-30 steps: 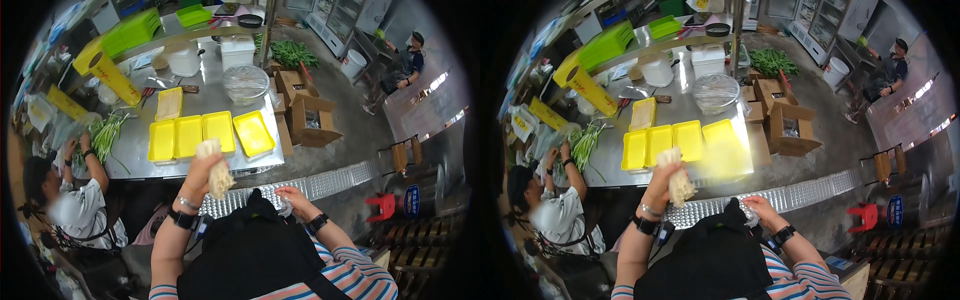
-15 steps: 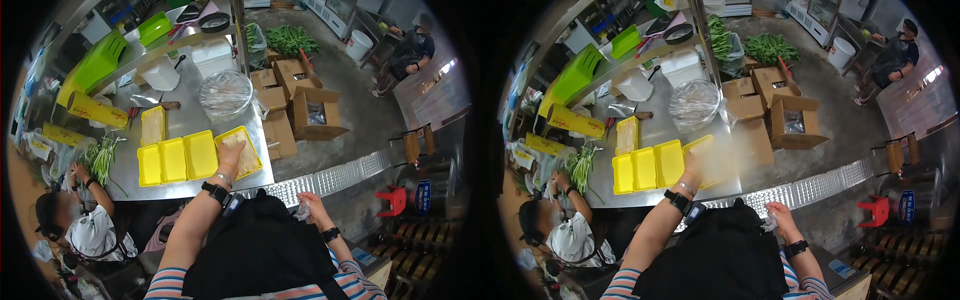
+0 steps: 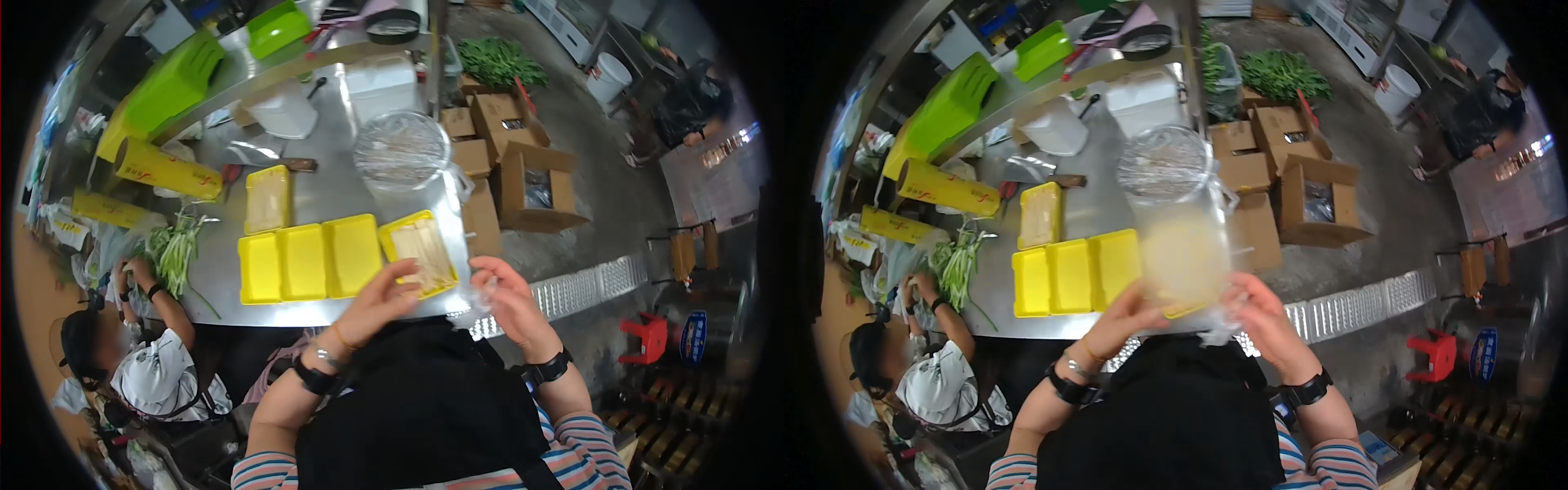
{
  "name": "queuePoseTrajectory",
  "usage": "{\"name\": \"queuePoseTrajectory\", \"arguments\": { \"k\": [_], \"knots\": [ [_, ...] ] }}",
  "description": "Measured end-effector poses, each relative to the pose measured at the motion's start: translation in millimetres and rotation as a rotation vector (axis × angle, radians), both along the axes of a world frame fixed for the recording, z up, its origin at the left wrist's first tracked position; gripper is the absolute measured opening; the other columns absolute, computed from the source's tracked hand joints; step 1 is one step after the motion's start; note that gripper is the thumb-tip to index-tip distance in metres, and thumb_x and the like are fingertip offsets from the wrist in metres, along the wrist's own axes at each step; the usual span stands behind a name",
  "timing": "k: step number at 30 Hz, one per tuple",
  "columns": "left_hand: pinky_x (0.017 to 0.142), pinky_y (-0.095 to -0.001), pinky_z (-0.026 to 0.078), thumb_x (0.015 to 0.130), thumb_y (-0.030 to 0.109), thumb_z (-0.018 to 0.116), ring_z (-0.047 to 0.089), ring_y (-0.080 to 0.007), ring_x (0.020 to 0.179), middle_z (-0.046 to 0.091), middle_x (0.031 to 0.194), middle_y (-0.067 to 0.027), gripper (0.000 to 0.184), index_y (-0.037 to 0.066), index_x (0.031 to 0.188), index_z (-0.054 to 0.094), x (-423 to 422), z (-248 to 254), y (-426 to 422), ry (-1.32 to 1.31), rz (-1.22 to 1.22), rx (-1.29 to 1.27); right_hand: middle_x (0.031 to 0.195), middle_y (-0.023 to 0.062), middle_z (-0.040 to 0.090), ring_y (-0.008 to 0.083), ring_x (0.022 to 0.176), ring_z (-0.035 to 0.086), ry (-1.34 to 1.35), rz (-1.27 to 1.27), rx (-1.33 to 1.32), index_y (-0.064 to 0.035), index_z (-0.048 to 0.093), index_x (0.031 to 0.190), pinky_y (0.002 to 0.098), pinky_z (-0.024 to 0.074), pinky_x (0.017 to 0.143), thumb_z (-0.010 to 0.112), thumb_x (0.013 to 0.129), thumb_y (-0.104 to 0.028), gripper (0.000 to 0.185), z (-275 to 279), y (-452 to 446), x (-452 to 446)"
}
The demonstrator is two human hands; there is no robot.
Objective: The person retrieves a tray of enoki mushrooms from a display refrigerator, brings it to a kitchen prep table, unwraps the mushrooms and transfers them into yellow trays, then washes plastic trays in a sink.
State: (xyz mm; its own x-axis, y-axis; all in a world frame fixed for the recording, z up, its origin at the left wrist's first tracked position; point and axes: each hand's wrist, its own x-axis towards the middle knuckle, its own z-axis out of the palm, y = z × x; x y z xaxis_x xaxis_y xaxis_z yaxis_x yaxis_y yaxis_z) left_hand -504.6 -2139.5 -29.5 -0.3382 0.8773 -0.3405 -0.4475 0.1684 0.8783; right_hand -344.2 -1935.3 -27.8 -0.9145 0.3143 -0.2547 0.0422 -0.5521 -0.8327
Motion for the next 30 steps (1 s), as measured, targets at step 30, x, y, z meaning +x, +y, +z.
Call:
{"name": "queuePoseTrajectory", "arguments": {
  "k": [30],
  "knots": [
    [0.070,-0.0256,0.048,0.085,0.024,0.063,0.060,-0.0137,0.074,0.063,0.093,-0.0052,0.034,-0.002,0.106,0.060,-352,-135,-183,0.083,0.365,-0.291,0.107,0.0080,0.059,0.0171,0.095,0.057,-0.349,0.202,0.384,-0.0020,0.052,0.122,0.0283,0.0477,0.081,0.058,0.088,-0.015,0.037,-120,-198,-388]
  ]
}}
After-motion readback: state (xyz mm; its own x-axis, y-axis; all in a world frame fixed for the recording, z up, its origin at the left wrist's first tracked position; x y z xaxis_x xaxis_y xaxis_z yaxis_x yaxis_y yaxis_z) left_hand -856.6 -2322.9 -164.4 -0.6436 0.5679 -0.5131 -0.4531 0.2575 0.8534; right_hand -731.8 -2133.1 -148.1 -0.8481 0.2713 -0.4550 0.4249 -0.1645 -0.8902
